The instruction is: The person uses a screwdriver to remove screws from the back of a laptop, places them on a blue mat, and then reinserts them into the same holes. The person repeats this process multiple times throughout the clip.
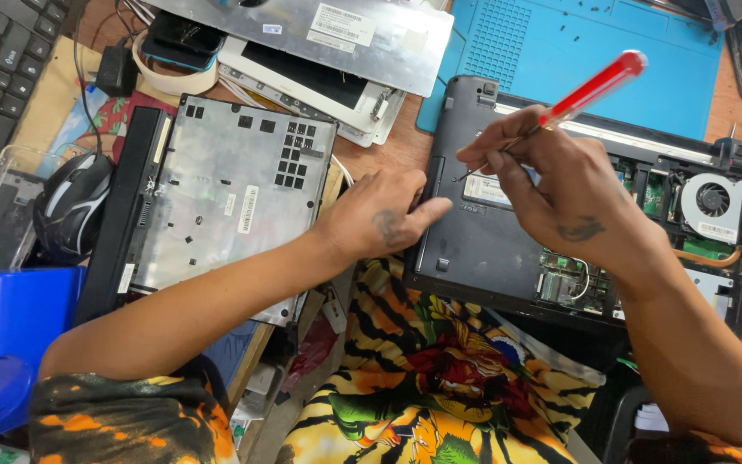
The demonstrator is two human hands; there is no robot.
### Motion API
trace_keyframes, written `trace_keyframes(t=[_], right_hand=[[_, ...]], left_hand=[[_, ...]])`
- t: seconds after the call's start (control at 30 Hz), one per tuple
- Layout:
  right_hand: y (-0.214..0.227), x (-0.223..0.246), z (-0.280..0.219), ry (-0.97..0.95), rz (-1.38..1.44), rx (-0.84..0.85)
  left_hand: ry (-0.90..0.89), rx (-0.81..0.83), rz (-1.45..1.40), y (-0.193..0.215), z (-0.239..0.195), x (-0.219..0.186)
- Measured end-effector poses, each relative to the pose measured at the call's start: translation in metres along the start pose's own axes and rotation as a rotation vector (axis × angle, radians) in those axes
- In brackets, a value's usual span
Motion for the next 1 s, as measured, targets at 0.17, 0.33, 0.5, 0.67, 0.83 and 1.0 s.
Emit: trace_keyframes(t=[0.17, 0.33, 0.5, 0.67, 0.83, 1.0], right_hand=[[0.004, 0.005, -0.008, 0.094, 0.089, -0.067], [-0.002, -0.002, -0.007, 0.097, 0.061, -0.09], [-0.007, -0.008, -0.006, 0.07, 0.061, -0.104], [-0.008, -0.006, -0.005, 0.081, 0.036, -0.097], [-0.007, -0.006, -0.003, 0.067, 0.048, -0.087], [-0.007, -0.004, -0.001, 0.04, -0.003, -0.035]], left_hand=[[0.014, -0.008, 0.11, -0.008, 0.005, -0.003], [0.04, 0.006, 0.122, -0.011, 0.008, 0.002], [0.036, 0.02, 0.121, -0.013, 0.012, 0.005], [0.078, 0.082, 0.107, -0.017, 0.015, 0.01], [0.063, 0.068, 0.125, -0.016, 0.015, 0.008], [0.068, 0.074, 0.128, -0.016, 0.014, 0.008]])
Point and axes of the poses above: each hand's wrist, its own z-axis towards the middle knuckle, its own y-axis out of the back of the hand, x = y × z, the point moved 8 cm from there along z, towards the middle knuckle, and after that the axes turned 10 degrees about x, right-handed, at the moved point
